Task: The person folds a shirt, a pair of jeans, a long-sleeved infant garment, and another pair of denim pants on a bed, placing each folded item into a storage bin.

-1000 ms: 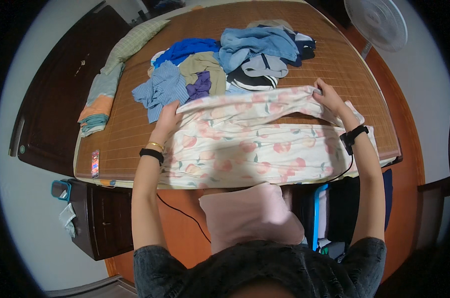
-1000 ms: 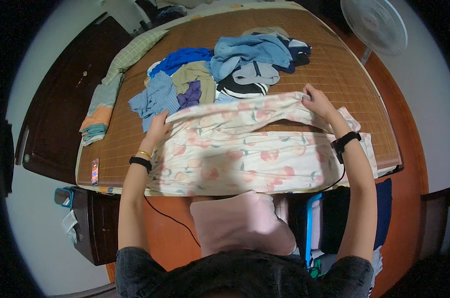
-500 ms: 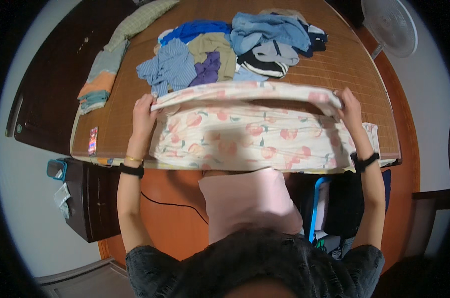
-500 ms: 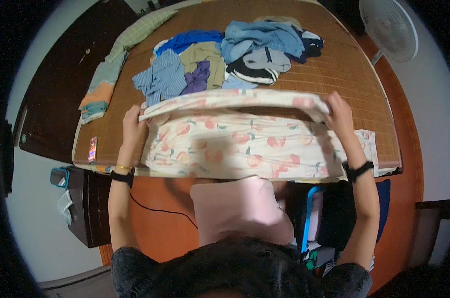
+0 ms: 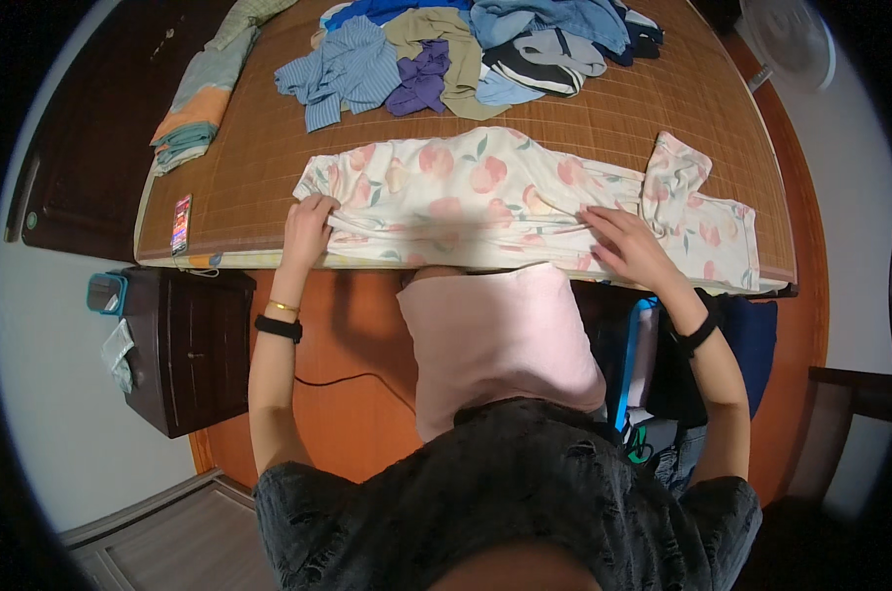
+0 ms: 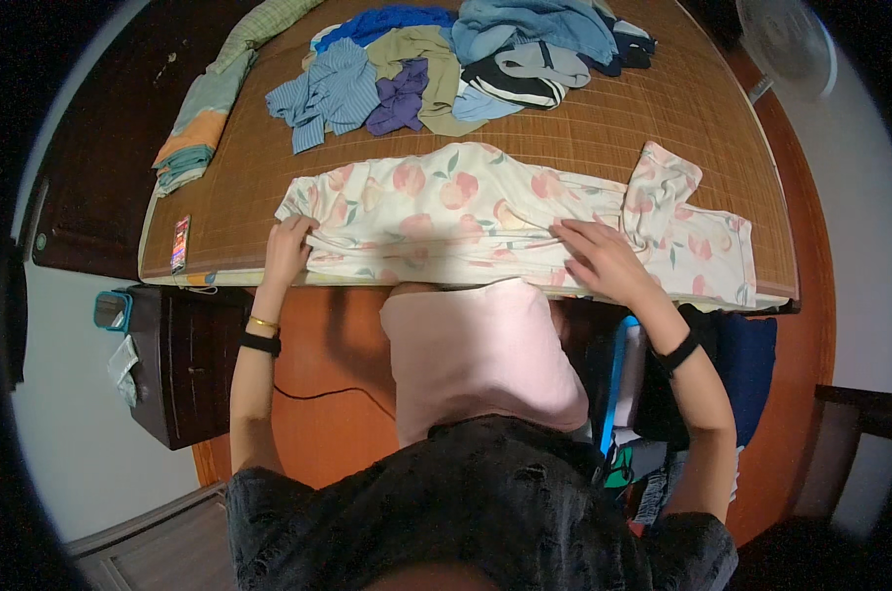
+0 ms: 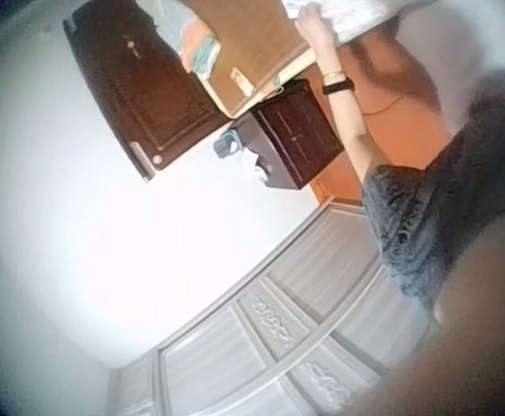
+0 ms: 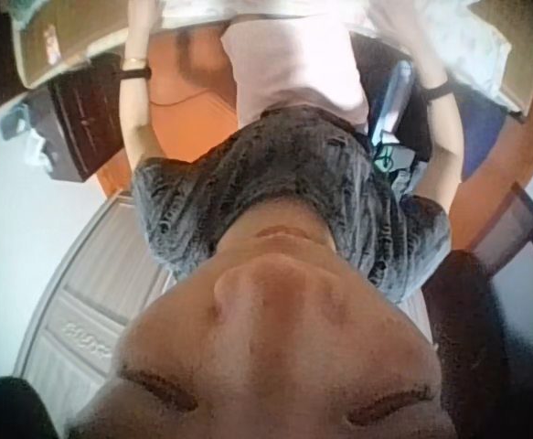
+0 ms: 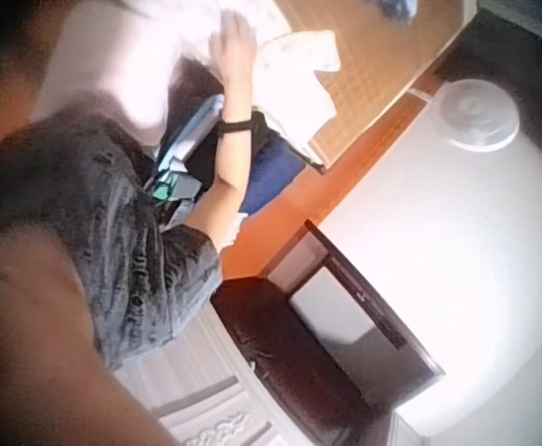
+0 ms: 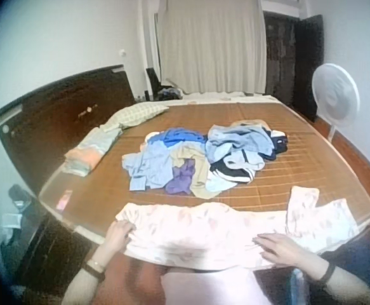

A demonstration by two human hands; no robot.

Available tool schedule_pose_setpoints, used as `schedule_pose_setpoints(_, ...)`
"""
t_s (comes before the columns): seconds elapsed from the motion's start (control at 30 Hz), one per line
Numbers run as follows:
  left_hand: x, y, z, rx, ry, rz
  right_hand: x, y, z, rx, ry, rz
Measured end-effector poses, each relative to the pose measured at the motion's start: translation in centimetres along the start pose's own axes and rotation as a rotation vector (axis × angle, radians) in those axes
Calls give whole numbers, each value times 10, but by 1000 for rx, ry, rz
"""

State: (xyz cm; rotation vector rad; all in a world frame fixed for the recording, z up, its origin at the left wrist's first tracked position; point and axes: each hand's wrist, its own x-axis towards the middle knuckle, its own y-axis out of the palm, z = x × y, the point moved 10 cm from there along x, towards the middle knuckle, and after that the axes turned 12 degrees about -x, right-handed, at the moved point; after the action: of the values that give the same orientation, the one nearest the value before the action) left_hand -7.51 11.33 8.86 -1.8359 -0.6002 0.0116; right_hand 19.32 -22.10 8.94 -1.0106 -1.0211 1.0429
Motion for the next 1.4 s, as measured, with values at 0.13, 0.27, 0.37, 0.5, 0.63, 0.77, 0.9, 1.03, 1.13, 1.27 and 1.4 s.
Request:
schedule_pose_setpoints(0.13,3,-46,-10,26,3,-240,23,-12,2,-125,-26,-98)
schedule_pose_setpoints(0.27,-12,-59,-7,59,-2,-329,9,-42,22,-235,-144,-371)
schedule_pose_setpoints(0.37,-28,-44,14,52,-61,-222,-10,-25,36,-192,-236,-349)
schedule_pose_setpoints(0.5,-24,-23,6,40,-97,-39,-20,23,40,-142,-210,-11)
schedule_pose_setpoints(0.63,13,-29,-43,-67,-50,-220,-21,21,27,-17,-97,-13)
schedule_pose_setpoints(0.77,56,39,-105,-369,119,-5,-13,32,10,199,-39,67)
schedule_pose_setpoints(0.9,93,91,-175,-453,352,109,11,-28,-46,155,212,-71)
schedule_pose_setpoints(1.03,117,148,-211,-349,443,214,22,-65,-151,-67,473,-214)
schedule_pose_setpoints(1.13,115,196,-217,-93,385,386,15,-53,-203,-248,485,-256)
schedule_pose_setpoints(1.27,111,203,-211,-43,297,439,8,-31,-244,-274,765,-137)
schedule_pose_setpoints(1.4,117,211,-221,-49,310,459,-11,-10,-299,-168,830,-276)
